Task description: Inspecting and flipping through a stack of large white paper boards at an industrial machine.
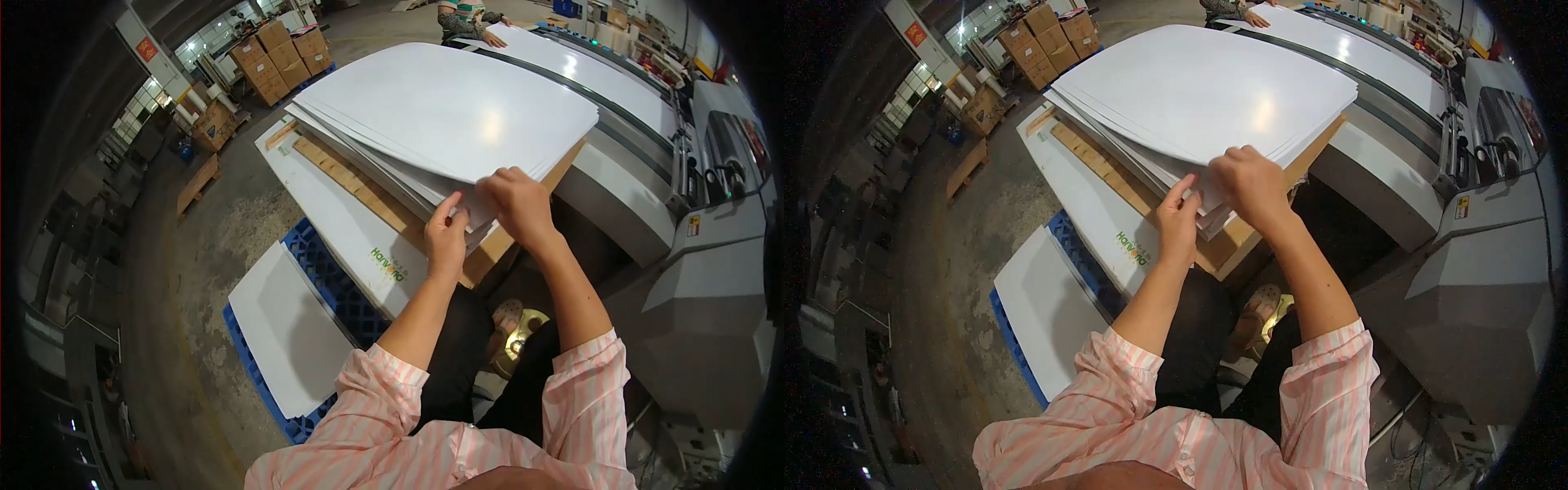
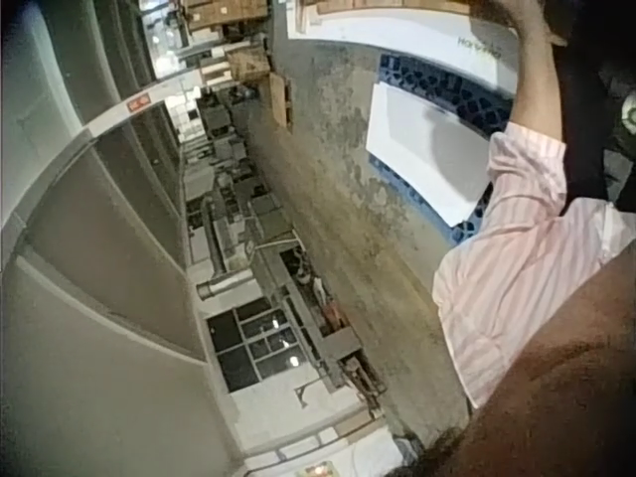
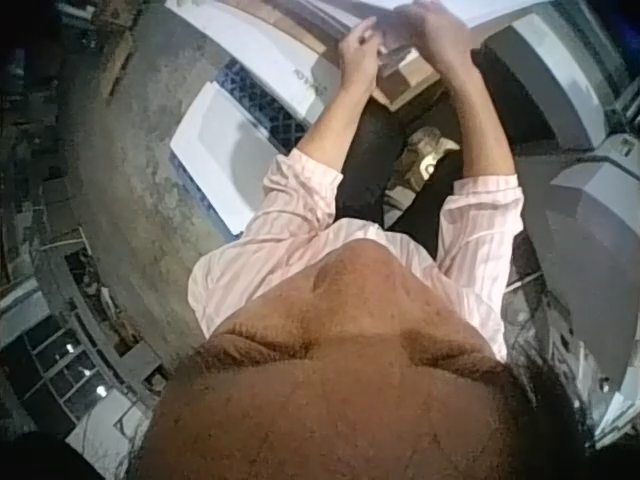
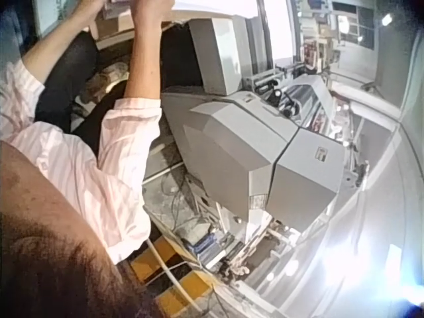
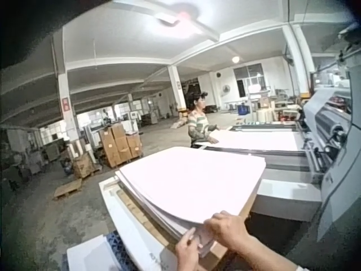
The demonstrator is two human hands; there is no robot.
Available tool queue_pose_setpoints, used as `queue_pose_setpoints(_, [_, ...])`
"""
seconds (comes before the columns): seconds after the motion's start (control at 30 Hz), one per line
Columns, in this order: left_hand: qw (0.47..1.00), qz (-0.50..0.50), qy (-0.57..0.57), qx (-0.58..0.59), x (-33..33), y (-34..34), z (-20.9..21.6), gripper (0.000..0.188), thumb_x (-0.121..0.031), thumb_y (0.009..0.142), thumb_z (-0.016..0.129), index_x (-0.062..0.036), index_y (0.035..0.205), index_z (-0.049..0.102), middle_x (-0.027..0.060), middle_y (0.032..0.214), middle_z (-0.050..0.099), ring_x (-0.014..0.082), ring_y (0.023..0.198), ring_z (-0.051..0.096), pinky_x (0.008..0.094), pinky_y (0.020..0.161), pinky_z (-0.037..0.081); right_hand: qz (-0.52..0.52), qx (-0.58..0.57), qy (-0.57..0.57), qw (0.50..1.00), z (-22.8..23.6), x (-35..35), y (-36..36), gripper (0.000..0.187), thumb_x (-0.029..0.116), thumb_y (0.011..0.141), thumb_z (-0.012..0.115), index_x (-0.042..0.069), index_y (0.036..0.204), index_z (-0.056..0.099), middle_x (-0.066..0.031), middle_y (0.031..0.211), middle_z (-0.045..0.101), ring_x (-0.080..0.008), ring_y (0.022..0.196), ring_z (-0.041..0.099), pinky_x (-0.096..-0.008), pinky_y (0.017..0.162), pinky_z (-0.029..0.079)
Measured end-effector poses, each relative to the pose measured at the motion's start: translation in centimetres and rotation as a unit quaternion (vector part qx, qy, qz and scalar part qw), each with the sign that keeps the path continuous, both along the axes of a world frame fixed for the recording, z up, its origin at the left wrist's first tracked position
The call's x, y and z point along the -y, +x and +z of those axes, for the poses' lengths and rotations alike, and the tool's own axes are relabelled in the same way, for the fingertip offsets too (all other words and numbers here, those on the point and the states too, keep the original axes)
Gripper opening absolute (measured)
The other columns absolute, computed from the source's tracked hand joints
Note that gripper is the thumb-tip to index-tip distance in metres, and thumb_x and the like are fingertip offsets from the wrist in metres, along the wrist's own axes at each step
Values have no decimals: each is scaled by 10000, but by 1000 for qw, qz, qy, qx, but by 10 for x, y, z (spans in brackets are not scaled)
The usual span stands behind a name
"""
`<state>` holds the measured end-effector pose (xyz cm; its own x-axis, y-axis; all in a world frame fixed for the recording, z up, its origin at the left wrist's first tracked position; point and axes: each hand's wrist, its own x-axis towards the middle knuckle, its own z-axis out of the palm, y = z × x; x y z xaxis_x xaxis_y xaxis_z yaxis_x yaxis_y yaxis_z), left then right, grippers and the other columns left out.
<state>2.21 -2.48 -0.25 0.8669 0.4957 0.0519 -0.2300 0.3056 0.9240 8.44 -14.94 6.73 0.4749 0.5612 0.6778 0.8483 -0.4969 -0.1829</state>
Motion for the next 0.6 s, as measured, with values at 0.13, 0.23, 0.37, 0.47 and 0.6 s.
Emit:
queue_pose_setpoints(0.13, [994, 9, 103, -25, 3, -4, 1, 489, -65, 843, 544, -45, 1308, 393, 57, 959, 540, 108, 773, 487, 222, 638, 412, -55, -84, 177, 979, 13, -2, 2, 115, 80, 711, 628, 105, 823, 638, -27, 746, 575, -207, 676, 539, -321, 580, 460])
queue_pose_setpoints(0.23, [996, 62, -41, 41, 15, -3, 6, 603, -70, 859, 522, -70, 1382, 221, 56, 1001, 531, 71, 795, 494, 235, 638, 413, -42, 0, 108, 993, 14, -2, -9, 110, 61, 671, 628, 103, 773, 628, -19, 720, 562, -209, 698, 537, -329, 567, 459])
queue_pose_setpoints(0.37, [980, 78, -180, 27, 11, 0, 11, 507, -123, 885, 526, -43, 1324, 286, 47, 969, 524, 92, 797, 520, 250, 653, 444, -43, -31, -48, 997, 0, 0, -4, 62, 129, 721, 611, 100, 773, 626, -19, 727, 564, -215, 751, 550, -340, 596, 471])
queue_pose_setpoints(0.47, [996, -6, -72, 50, -7, 3, -7, 250, -135, 889, 514, -17, 1093, 432, 8, 817, 517, 78, 701, 481, 229, 600, 421, -57, -52, -109, 991, -4, -5, -3, 112, 197, 796, 589, 100, 805, 645, -28, 742, 576, -220, 774, 551, -350, 625, 476])
queue_pose_setpoints(0.6, [993, 3, -100, 68, 0, 6, -2, 86, -133, 886, 518, -61, 891, 471, -34, 735, 466, 40, 649, 424, 207, 548, 375, -86, -60, -105, 989, -4, 1, -3, 153, 223, 815, 580, 96, 815, 664, -44, 748, 582, -235, 770, 545, -359, 632, 466])
